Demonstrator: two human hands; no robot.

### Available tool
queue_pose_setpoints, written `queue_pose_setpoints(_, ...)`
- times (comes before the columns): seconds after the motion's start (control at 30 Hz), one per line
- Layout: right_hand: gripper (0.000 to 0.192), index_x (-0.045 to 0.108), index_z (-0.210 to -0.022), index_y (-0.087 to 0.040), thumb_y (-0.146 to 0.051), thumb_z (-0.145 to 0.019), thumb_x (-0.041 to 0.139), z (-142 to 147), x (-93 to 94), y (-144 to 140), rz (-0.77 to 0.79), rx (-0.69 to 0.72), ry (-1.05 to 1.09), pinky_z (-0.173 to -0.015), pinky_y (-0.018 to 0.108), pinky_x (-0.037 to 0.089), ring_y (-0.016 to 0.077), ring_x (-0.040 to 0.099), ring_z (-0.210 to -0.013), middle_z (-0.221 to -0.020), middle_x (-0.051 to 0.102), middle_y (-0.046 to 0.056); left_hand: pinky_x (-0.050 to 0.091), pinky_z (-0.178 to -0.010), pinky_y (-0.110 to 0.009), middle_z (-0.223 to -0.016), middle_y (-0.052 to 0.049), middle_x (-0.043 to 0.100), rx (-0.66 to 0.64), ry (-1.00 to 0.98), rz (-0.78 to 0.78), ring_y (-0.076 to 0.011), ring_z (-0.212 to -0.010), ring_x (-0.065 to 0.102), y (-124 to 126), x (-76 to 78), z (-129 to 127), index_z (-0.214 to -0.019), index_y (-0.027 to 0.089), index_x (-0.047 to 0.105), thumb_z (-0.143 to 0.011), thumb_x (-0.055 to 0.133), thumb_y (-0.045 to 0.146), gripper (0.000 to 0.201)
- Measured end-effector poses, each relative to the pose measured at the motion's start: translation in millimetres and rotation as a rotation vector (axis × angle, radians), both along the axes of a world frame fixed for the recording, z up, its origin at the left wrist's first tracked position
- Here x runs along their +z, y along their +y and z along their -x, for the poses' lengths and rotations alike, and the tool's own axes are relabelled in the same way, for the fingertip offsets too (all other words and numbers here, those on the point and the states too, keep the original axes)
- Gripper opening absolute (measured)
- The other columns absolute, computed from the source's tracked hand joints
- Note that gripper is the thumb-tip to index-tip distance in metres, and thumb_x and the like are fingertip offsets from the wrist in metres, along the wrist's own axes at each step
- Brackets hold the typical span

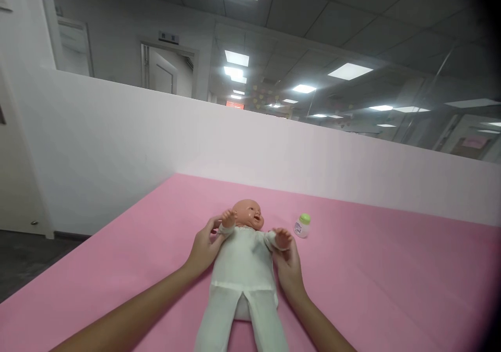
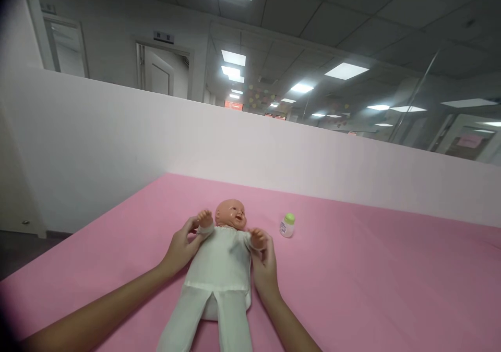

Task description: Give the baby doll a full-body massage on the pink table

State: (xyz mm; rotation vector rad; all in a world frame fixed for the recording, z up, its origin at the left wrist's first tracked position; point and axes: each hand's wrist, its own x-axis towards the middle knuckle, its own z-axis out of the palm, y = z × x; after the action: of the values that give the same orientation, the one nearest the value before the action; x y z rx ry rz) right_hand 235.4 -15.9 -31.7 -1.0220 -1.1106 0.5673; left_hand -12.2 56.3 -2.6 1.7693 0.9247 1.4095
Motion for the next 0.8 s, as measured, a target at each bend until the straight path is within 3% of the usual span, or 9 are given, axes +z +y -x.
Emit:
queue_pose_setpoints(0.13,0.058,0.051,-0.139,-0.025,-0.049,-0.089,0.069,-0.3,0.9,1.1,0.053,-0.098,0.189,-0.102,0.037,0.052,0.0256,0.061,-0.123,-0.133,0.065,0.008,0.05,-0.09,-0.035,-0.114,-0.009,0.076,0.07,-0.159,0.174,-0.0266,-0.103,0.07,8.8,-4.9,2.5,-0.129,0.024,0.054,-0.087,0.07,0.044,0.05)
queue_pose_setpoints(0.3,0.053,0.057,-0.132,-0.023,-0.054,-0.089,0.066,0.3,-1.8,-0.8,0.111,-0.141,0.189,-0.097,0.036,0.053,0.0266,0.063,-0.12,-0.128,0.068,0.008,0.051,-0.087,-0.033,-0.113,-0.009,0.075,0.082,-0.259,0.213,-0.0263,-0.102,0.07,14.0,-7.7,3.0,-0.124,0.023,0.059,-0.083,0.072,0.051,0.051)
queue_pose_setpoints(0.4,0.048,0.059,-0.134,-0.022,-0.045,-0.092,0.064,4.2,-1.4,-5.9,0.071,-0.12,0.048,-0.102,0.039,0.051,0.028,0.06,-0.125,-0.132,0.067,0.01,0.05,-0.081,-0.031,-0.107,-0.007,0.076,0.057,-0.172,0.136,-0.0245,-0.094,0.069,8.6,-3.4,0.9,-0.125,0.023,0.064,-0.086,0.07,0.047,0.046)
queue_pose_setpoints(0.6,0.043,0.073,-0.124,-0.034,-0.015,-0.088,0.057,4.1,4.6,-10.5,-0.225,0.014,-0.592,-0.113,0.053,0.042,0.0292,0.052,-0.13,-0.133,0.066,0.005,0.049,-0.086,-0.035,-0.106,-0.007,0.07,-0.013,0.146,-0.114,-0.0257,-0.1,0.061,1.7,-2.0,-1.9,-0.131,0.031,0.07,-0.093,0.061,0.034,0.04)
queue_pose_setpoints(0.8,0.054,0.07,-0.129,-0.038,-0.009,-0.086,0.053,-1.2,3.2,-6.4,-0.243,-0.007,-0.67,-0.109,0.054,0.046,0.0282,0.053,-0.127,-0.133,0.066,0.004,0.052,-0.089,-0.036,-0.112,-0.009,0.062,-0.061,0.188,-0.187,-0.0262,-0.11,0.057,0.9,-7.7,-2.5,-0.128,0.037,0.072,-0.091,0.059,0.024,0.041)
